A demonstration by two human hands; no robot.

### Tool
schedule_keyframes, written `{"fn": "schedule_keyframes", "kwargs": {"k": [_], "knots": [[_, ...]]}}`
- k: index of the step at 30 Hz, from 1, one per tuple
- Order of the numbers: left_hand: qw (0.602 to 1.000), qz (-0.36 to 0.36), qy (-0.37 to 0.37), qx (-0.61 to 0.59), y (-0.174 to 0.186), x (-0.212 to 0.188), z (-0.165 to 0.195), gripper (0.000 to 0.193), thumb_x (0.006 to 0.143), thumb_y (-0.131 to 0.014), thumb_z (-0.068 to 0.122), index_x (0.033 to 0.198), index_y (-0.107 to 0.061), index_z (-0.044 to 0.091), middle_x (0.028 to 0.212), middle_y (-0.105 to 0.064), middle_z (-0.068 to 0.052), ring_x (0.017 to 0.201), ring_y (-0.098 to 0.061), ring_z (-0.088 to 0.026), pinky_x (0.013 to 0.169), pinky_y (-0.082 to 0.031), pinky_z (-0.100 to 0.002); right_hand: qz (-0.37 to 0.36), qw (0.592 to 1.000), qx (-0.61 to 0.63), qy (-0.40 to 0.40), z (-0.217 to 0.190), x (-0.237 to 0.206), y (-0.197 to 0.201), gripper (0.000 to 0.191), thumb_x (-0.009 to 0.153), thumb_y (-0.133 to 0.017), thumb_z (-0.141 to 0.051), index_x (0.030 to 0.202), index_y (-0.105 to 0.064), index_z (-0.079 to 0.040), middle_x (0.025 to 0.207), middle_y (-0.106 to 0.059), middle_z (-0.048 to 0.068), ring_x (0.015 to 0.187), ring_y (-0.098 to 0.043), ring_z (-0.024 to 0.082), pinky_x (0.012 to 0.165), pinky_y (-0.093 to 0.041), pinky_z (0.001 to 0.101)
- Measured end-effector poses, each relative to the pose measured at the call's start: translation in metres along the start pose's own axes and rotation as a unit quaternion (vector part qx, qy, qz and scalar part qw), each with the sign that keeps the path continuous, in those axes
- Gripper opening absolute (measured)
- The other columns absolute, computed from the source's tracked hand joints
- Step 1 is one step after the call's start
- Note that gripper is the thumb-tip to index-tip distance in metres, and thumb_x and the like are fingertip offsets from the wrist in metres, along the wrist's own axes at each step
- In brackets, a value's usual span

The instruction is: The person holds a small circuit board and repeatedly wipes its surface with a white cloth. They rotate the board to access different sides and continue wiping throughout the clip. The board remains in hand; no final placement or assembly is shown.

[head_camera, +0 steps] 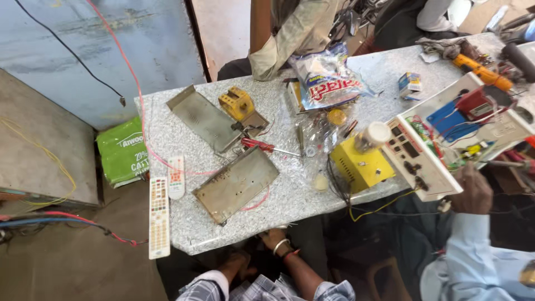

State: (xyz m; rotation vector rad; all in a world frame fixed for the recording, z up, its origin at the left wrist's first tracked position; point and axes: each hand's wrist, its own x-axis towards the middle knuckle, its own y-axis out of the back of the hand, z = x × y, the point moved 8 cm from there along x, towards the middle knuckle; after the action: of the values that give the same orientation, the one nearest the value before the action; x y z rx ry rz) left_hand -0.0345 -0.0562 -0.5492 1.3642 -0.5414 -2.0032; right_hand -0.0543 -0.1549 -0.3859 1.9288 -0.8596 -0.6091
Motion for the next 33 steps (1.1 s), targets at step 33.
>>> {"fn": "schedule_keyframes", "kwargs": {"k": [33], "knots": [[0.747,0.577,-0.158,-0.289,0.082,-0.105,0.018,0.041,0.086,-0.081,0.022,0.119,-0.069,0.001,0.103,-0.073,-0.015,0.086,-0.069,-0.022,0.074,-0.055,-0.034,0.081,0.593,0.791,0.126,0.036,-0.031,-0.015,0.038,0.104,-0.056,-0.041,0.111,-0.062,-0.004,0.101,-0.065,0.008,0.096,-0.061,0.021,0.092,-0.049,0.0369]]}}
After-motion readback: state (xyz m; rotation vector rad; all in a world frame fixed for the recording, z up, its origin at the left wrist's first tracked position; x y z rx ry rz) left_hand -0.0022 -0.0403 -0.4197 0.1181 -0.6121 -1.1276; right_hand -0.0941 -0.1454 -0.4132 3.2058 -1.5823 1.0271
